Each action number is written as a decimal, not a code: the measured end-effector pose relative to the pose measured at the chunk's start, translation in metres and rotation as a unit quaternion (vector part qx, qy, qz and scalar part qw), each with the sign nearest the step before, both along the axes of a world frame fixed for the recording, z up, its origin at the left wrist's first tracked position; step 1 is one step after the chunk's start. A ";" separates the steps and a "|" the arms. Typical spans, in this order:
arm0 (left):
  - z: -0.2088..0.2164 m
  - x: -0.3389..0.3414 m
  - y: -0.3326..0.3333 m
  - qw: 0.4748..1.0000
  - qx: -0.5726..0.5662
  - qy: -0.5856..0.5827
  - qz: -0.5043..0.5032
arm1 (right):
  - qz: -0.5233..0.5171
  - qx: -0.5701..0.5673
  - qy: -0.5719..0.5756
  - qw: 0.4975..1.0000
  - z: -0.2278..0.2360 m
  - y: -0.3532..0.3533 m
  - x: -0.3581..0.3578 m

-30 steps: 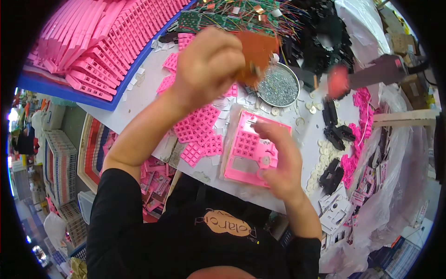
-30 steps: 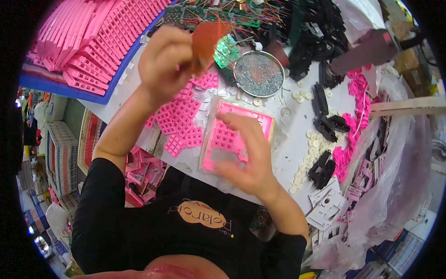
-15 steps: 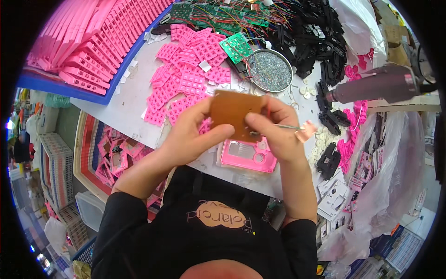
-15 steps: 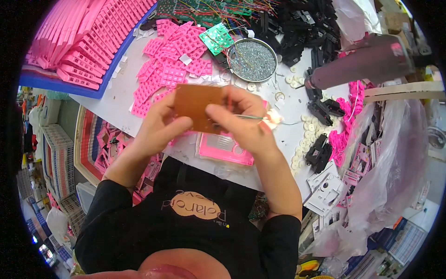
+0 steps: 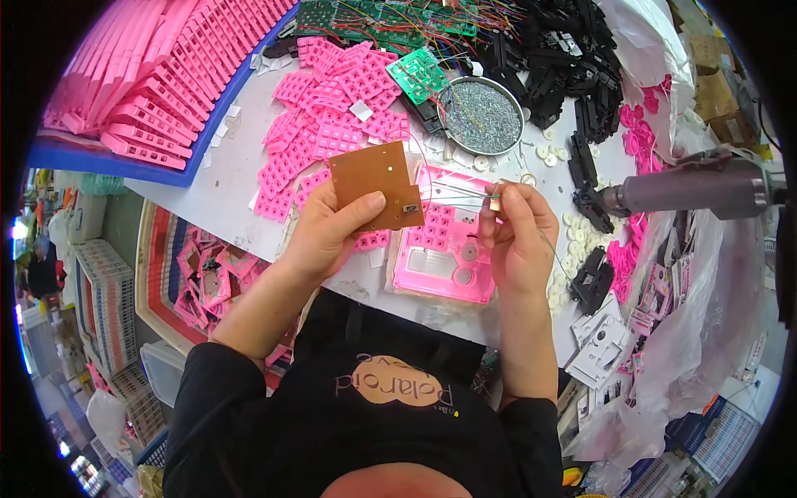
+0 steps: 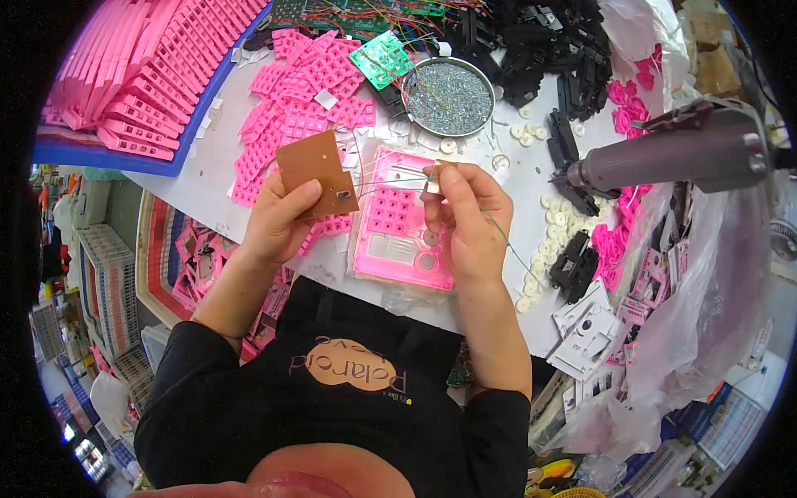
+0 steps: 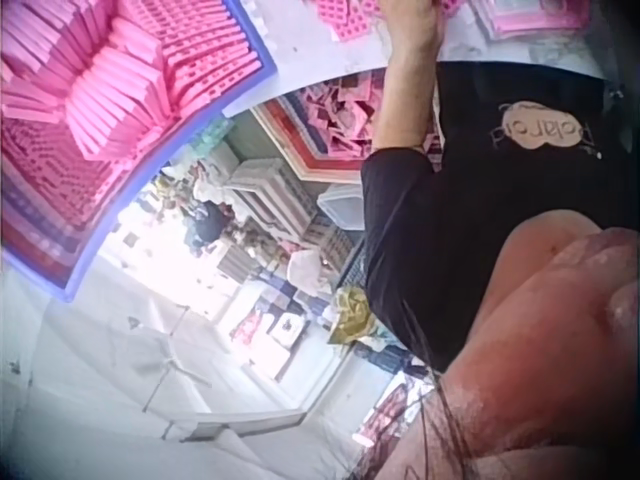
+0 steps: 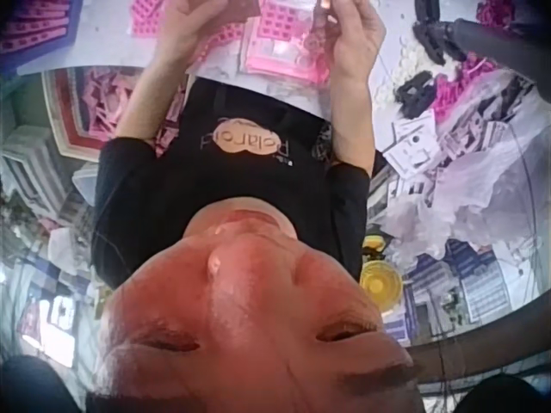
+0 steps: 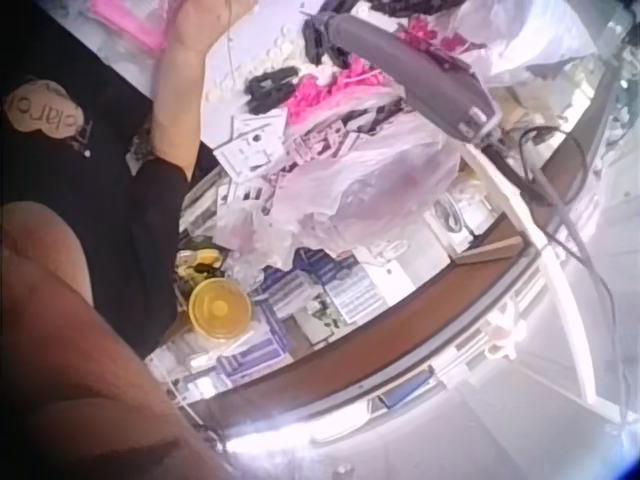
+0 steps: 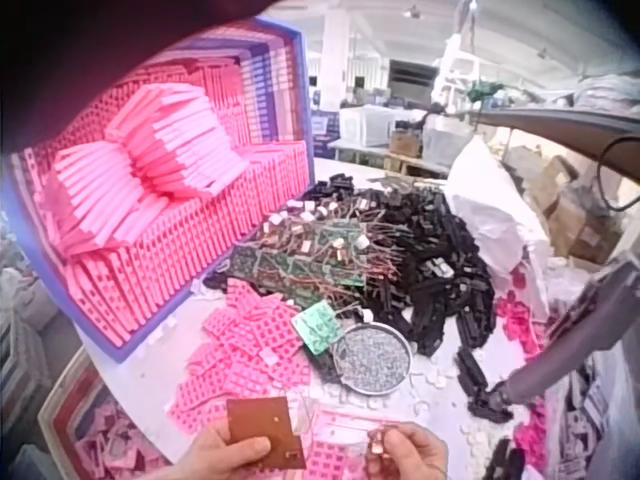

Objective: Assembling a pink toy piggy bank by installing electronic components, wires, and plastic parts using an electric screwdriver.

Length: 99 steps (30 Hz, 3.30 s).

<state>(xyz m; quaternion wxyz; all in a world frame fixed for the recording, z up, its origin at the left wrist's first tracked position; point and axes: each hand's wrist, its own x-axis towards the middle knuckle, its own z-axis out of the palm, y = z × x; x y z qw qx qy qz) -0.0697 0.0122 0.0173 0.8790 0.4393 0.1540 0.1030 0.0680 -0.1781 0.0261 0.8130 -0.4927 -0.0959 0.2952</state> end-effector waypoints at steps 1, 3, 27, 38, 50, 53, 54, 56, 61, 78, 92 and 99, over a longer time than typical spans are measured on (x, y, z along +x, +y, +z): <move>-0.001 0.001 -0.004 1.000 -0.015 -0.010 0.013 | -0.006 -0.031 0.004 1.000 0.000 0.000 0.000; 0.002 0.004 -0.007 0.997 -0.056 -0.054 -0.017 | 0.033 -0.085 0.019 0.996 -0.002 0.004 0.000; 0.004 -0.027 -0.008 0.940 0.250 0.003 -0.230 | 0.067 0.022 0.181 0.981 -0.019 -0.149 -0.048; 0.018 -0.018 -0.031 0.800 0.470 -0.185 -0.324 | 0.345 -0.311 -0.489 0.738 0.068 -0.115 -0.028; -0.014 -0.059 -0.044 0.940 0.122 0.081 -0.308 | 0.291 -0.148 -0.192 0.926 -0.001 -0.046 -0.028; -0.017 -0.065 -0.047 0.961 -0.053 0.097 -0.252 | 0.252 -0.207 -0.247 0.912 -0.008 -0.036 -0.001; -0.017 -0.066 -0.048 0.965 -0.099 0.092 -0.224 | 0.247 -0.219 -0.240 0.913 -0.009 -0.031 0.004; -0.012 -0.070 -0.042 0.960 -0.109 0.097 -0.240 | 0.240 -0.223 -0.206 0.922 -0.012 -0.022 0.011; 0.003 -0.079 -0.027 0.950 0.143 0.078 -0.267 | 0.263 -0.278 -0.232 0.894 -0.018 -0.008 0.019; -0.009 -0.013 -0.020 0.545 0.812 -0.064 -0.200 | 0.133 -0.359 -0.676 0.629 -0.007 -0.002 -0.003; 0.027 0.033 0.003 0.588 0.730 -0.045 -0.345 | -0.201 -0.148 -0.641 0.725 0.035 -0.048 0.059; -0.035 0.239 0.005 0.467 0.870 -0.109 -0.112 | -0.037 0.036 -0.333 0.941 0.067 -0.035 0.124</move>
